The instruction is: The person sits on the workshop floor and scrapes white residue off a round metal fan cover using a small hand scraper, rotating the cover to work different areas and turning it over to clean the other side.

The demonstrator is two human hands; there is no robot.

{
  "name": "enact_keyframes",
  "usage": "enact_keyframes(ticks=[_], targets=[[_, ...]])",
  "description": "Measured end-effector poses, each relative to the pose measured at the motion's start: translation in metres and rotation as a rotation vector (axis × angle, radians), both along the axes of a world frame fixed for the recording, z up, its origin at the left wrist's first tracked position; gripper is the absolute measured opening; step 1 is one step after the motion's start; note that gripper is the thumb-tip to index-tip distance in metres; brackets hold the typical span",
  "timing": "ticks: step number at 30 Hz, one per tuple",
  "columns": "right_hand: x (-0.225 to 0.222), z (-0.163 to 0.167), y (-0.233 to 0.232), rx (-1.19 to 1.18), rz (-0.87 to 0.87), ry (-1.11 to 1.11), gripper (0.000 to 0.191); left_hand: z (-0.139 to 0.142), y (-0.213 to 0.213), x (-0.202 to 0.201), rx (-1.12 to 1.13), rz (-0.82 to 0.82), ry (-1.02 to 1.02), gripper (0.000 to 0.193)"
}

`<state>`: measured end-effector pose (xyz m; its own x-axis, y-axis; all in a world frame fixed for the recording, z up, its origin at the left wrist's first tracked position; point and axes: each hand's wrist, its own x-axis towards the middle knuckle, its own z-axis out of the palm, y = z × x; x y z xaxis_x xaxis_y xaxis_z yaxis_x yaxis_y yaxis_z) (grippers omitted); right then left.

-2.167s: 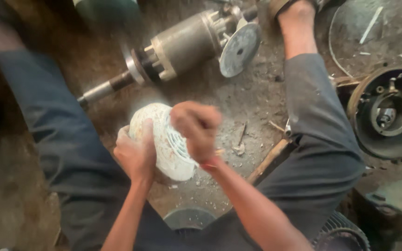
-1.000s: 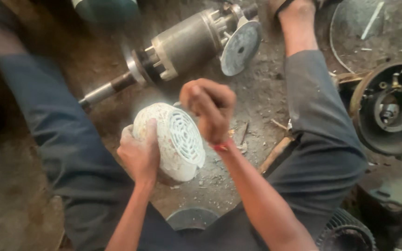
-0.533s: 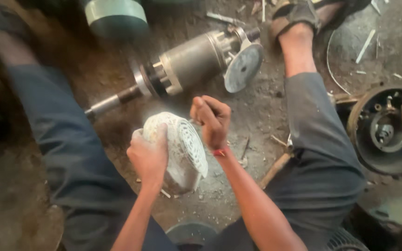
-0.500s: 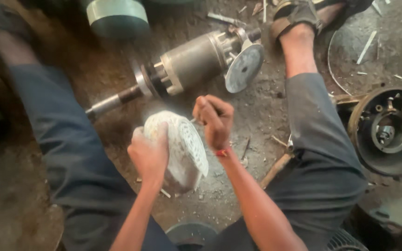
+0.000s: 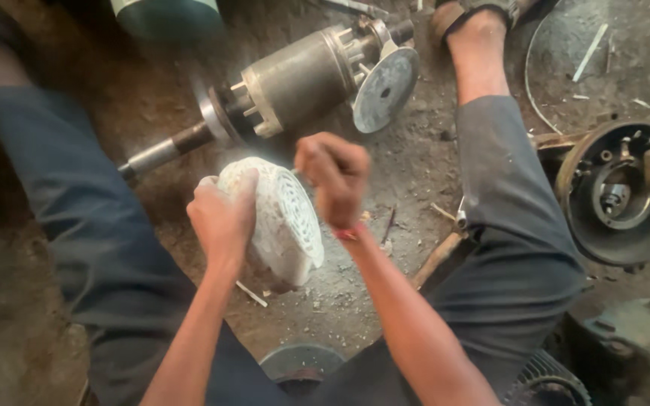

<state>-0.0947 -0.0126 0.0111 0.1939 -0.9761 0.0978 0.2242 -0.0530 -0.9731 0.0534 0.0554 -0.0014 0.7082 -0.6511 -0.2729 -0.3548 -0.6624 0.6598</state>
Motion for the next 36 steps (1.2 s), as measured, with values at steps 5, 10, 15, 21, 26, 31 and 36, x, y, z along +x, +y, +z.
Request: enact_keyframes(ticks=[5,10,15,21,26,31,36], targets=[[0.003,-0.002,-0.004,-0.027,-0.013,0.098,0.034,0.003,-0.001,-0.001,0.018,-0.002,-0.023,0.063],[0.001,-0.014,-0.002,-0.046,0.013,0.048,0.037,0.009,-0.005,-0.005,0.040,-0.018,0.013,0.064],[0.002,-0.020,-0.004,0.057,-0.044,0.139,0.037,0.006,-0.003,-0.005,0.034,-0.003,-0.017,0.063],[0.001,-0.025,-0.005,-0.072,0.027,-0.025,0.036,0.004,0.001,-0.002,-0.027,0.000,-0.022,0.064],[0.006,-0.026,-0.001,0.006,-0.001,0.012,0.038,0.009,0.004,-0.006,0.017,0.034,0.033,0.061],[0.007,-0.020,-0.002,-0.109,0.048,-0.087,0.040,0.011,0.007,-0.007,-0.014,0.011,0.049,0.060],[0.005,-0.020,0.000,-0.020,-0.016,-0.051,0.034,0.008,0.006,-0.008,-0.028,0.051,0.022,0.060]])
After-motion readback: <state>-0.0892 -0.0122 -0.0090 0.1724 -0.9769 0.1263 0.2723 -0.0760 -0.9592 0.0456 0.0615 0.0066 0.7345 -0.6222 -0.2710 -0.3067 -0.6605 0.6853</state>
